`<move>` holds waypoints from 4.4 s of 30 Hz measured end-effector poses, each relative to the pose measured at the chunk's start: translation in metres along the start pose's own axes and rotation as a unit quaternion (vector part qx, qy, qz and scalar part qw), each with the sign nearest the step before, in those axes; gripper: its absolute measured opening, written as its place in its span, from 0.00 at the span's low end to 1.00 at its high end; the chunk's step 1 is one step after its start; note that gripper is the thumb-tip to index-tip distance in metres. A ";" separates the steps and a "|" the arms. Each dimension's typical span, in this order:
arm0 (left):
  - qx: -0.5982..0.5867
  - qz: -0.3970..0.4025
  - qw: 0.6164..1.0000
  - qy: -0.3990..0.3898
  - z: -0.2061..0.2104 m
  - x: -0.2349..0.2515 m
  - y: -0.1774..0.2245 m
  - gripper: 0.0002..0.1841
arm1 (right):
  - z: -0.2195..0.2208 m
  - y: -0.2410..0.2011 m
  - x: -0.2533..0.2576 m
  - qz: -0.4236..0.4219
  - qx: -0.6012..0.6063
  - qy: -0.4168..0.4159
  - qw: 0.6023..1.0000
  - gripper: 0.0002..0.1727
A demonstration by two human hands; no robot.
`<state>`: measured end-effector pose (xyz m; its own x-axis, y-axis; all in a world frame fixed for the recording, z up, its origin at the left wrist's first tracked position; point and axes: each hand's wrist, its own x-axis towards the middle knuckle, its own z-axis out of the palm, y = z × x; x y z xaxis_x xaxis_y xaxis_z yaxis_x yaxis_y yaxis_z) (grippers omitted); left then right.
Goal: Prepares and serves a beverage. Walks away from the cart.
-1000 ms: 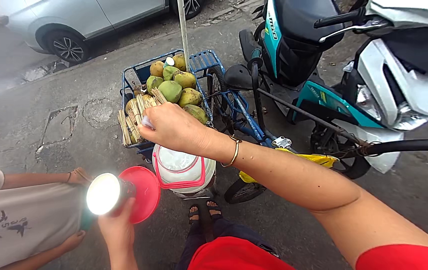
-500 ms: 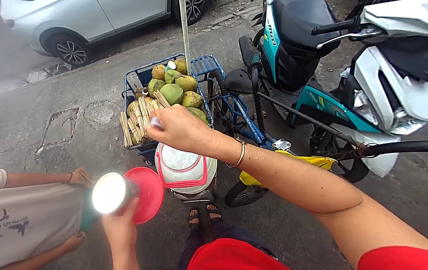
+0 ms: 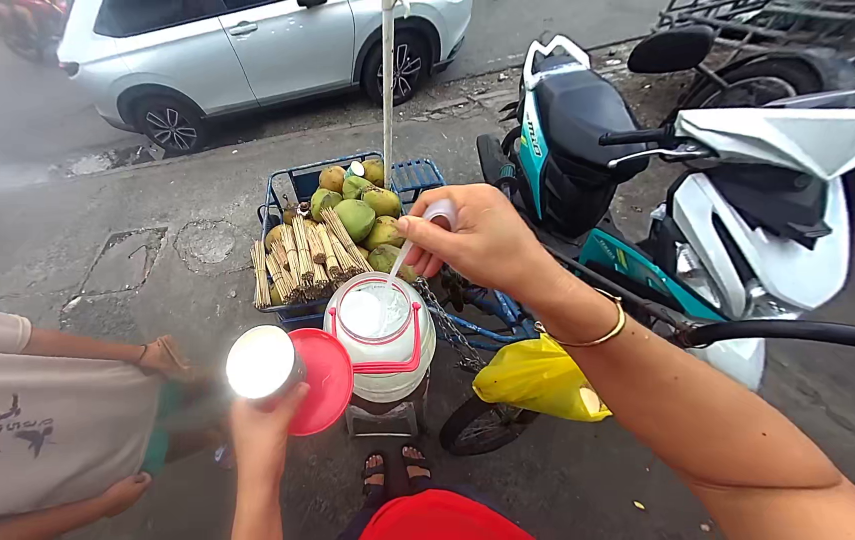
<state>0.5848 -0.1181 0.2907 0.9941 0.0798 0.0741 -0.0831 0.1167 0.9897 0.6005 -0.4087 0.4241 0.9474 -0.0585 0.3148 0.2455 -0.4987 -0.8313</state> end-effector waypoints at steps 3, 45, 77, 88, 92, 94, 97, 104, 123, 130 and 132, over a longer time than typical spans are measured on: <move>-0.009 -0.013 1.000 -0.019 0.001 -0.001 0.001 0.32 | -0.014 -0.011 -0.003 0.012 0.004 0.014 1.000 0.11; -0.013 -0.019 0.977 -0.210 0.066 0.029 0.010 0.38 | -0.067 -0.145 -0.077 -0.321 -0.162 0.151 0.921 0.08; -0.010 0.008 1.000 0.015 -0.012 -0.003 -0.016 0.38 | -0.045 -0.047 -0.035 -0.101 0.006 0.108 0.989 0.09; 0.065 0.052 0.977 0.199 -0.090 -0.002 -0.057 0.42 | -0.005 0.013 -0.033 0.013 0.006 0.053 0.999 0.13; 0.069 0.048 0.966 0.244 -0.108 0.001 -0.064 0.41 | 0.006 0.021 -0.034 0.040 -0.012 0.046 0.998 0.15; 0.064 0.044 0.962 0.262 -0.114 0.004 -0.065 0.40 | 0.011 0.022 -0.035 0.047 -0.040 0.045 0.997 0.17; 0.069 0.046 0.958 0.274 -0.123 0.007 -0.068 0.40 | 0.018 0.023 -0.036 0.062 -0.098 0.015 0.993 0.21; 0.092 0.050 0.951 0.291 -0.137 0.016 -0.079 0.38 | 0.056 0.038 -0.025 0.081 -0.169 -0.072 0.980 0.20; 0.059 0.034 0.951 0.303 -0.149 0.008 -0.103 0.38 | 0.271 0.028 -0.020 0.226 0.264 -0.177 0.921 0.23; 0.067 0.008 0.944 0.323 -0.160 -0.016 -0.093 0.37 | 0.381 0.059 0.004 0.460 0.473 -0.125 0.741 0.35; 0.062 0.008 0.943 0.326 -0.165 -0.022 -0.093 0.37 | 0.390 0.052 0.009 0.449 0.512 -0.119 0.723 0.36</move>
<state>0.5590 0.0323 0.1767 0.7354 0.6766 0.0378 -0.0483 -0.0033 0.9988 0.7017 -0.0977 0.2054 0.7976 0.2494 -0.5492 -0.5823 0.5561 -0.5930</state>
